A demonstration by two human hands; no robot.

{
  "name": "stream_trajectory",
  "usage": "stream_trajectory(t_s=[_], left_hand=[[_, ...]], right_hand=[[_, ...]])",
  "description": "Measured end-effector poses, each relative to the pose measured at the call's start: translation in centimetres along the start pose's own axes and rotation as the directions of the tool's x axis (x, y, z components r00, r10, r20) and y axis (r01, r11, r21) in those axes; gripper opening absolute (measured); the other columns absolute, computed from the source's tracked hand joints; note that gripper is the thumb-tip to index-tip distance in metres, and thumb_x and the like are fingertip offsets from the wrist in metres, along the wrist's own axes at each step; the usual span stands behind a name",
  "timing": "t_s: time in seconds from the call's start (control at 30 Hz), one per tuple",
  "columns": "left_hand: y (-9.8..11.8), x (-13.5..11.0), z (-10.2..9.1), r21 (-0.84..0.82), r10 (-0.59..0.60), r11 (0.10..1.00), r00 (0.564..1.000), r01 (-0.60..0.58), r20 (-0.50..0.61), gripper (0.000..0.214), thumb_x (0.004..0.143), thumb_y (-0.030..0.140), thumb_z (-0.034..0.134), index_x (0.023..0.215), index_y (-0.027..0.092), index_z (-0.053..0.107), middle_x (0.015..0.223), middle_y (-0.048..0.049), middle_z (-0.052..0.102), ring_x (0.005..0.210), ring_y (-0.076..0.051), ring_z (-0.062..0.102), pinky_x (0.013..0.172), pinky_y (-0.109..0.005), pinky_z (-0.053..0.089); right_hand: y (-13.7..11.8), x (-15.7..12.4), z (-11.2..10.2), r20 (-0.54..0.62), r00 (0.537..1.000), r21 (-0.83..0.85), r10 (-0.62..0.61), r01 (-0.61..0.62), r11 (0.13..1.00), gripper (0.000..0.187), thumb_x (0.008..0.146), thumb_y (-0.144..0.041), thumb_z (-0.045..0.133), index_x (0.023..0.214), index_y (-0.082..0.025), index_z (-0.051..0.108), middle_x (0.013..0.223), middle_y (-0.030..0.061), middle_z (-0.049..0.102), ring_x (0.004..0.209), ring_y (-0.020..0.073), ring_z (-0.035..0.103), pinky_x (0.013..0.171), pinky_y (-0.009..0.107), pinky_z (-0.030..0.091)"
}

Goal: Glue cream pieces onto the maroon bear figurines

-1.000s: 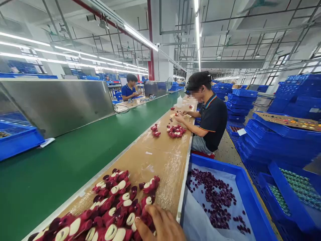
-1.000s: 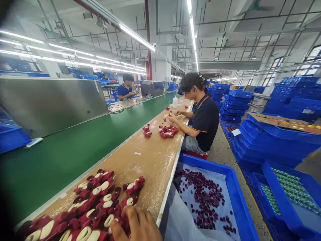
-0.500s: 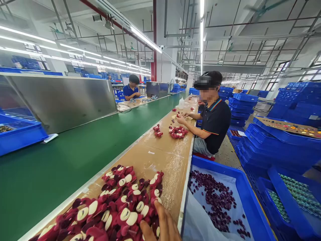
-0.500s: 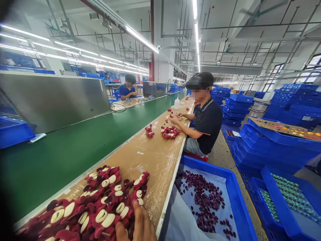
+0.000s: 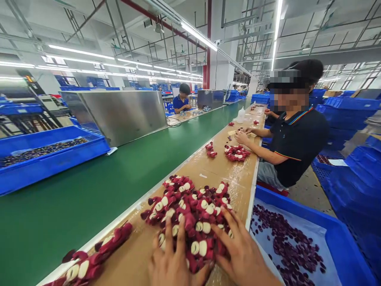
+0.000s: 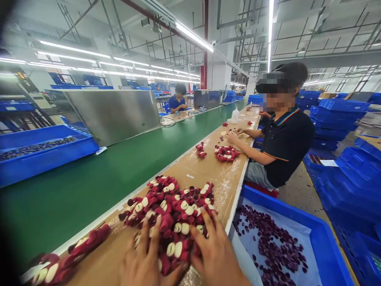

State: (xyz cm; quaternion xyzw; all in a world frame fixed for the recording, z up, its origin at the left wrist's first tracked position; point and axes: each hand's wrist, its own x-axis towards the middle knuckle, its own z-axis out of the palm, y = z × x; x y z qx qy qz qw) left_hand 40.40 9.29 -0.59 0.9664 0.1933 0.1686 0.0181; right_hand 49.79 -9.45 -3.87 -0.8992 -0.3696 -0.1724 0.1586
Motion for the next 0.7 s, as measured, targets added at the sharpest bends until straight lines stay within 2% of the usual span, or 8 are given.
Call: stream_trajectory(t_s=[0.1,0.3,0.43,0.53,0.57,0.6,0.63,0.7], left_hand=[[4.4,4.2,-0.3,-0.123,-0.016,0.992,0.994,0.030,0.109,0.086,0.092,0.049,0.070,0.163,0.016,0.035,0.173,-0.0232,0.026,0.147,-0.055,0.037,0.109,-0.068,0.043],[8.7,12.7,0.3,-0.219,0.149,0.970,0.973,-0.109,0.178,0.120,0.069,0.054,0.093,0.165,0.016,0.031,0.170,-0.0273,0.029,0.151,-0.057,0.031,0.114,-0.072,0.040],[7.0,11.2,-4.5,-0.271,0.368,0.907,0.918,-0.321,0.147,0.115,0.070,0.050,0.094,0.164,0.026,0.031,0.173,-0.0169,0.028,0.157,-0.041,0.029,0.122,-0.061,0.037],[4.5,4.6,-8.5,-0.253,0.374,0.907,0.919,-0.336,0.123,0.098,0.082,0.047,0.084,0.163,0.027,0.033,0.175,-0.0148,0.023,0.158,-0.040,0.028,0.120,-0.060,0.043],[3.8,1.8,-9.3,-0.251,0.401,0.897,0.908,-0.362,0.123,0.100,0.079,0.053,0.084,0.163,0.031,0.033,0.175,-0.0127,0.024,0.156,-0.041,0.031,0.114,-0.059,0.051],[3.3,-0.8,-9.6,-0.224,0.331,0.925,0.941,-0.307,0.078,0.090,0.083,0.046,0.083,0.161,0.039,0.037,0.173,-0.0082,0.030,0.152,-0.039,0.040,0.110,-0.056,0.056],[2.8,-3.4,-9.7,-0.187,0.182,0.966,0.983,-0.176,0.017,0.075,0.093,0.035,0.074,0.159,0.045,0.038,0.167,-0.0008,0.043,0.145,-0.030,0.053,0.108,-0.046,0.060],[1.8,-7.6,-9.4,-0.162,-0.035,0.987,0.996,0.021,-0.081,0.070,0.102,0.024,0.061,0.163,0.042,0.032,0.149,-0.0004,0.065,0.128,-0.025,0.068,0.101,-0.038,0.064]], right_hand=[[3.5,2.9,-0.6,-0.002,0.995,-0.031,0.096,-0.096,0.995,0.057,0.082,-0.023,0.078,0.137,-0.031,0.066,0.162,0.0136,0.043,0.145,0.0402,0.047,0.114,0.058,0.051],[12.2,10.6,-0.2,-0.052,0.982,-0.060,0.184,-0.186,0.981,0.039,0.092,-0.029,0.073,0.130,-0.020,0.068,0.147,0.0145,0.056,0.132,0.0336,0.056,0.113,0.057,0.048],[14.2,14.1,-1.0,-0.164,0.954,-0.040,0.251,-0.261,0.965,0.043,0.097,-0.028,0.061,0.138,-0.014,0.061,0.149,0.0210,0.052,0.142,0.0439,0.044,0.112,0.072,0.039],[8.3,14.6,-0.9,-0.220,0.964,0.051,0.152,-0.145,0.988,0.049,0.102,-0.026,0.040,0.145,-0.010,0.056,0.154,0.0279,0.045,0.150,0.0492,0.030,0.114,0.079,0.028],[4.8,14.4,-0.7,-0.201,0.978,0.099,0.051,-0.031,0.995,0.051,0.103,-0.030,0.038,0.148,-0.012,0.054,0.155,0.0263,0.045,0.150,0.0456,0.033,0.117,0.074,0.029],[0.7,14.1,-0.4,-0.159,0.982,0.157,-0.101,0.126,0.979,0.051,0.104,-0.037,0.040,0.149,-0.017,0.055,0.153,0.0219,0.050,0.147,0.0392,0.040,0.119,0.064,0.035],[-3.8,13.6,-0.2,-0.107,0.951,0.223,-0.290,0.307,0.925,0.053,0.102,-0.048,0.046,0.148,-0.024,0.056,0.151,0.0158,0.055,0.144,0.0339,0.047,0.118,0.054,0.041],[-13.0,13.0,0.0,-0.043,0.780,0.338,-0.625,0.600,0.725,0.070,0.088,-0.074,0.061,0.149,-0.042,0.053,0.158,0.0025,0.051,0.147,0.0306,0.046,0.120,0.050,0.040]])
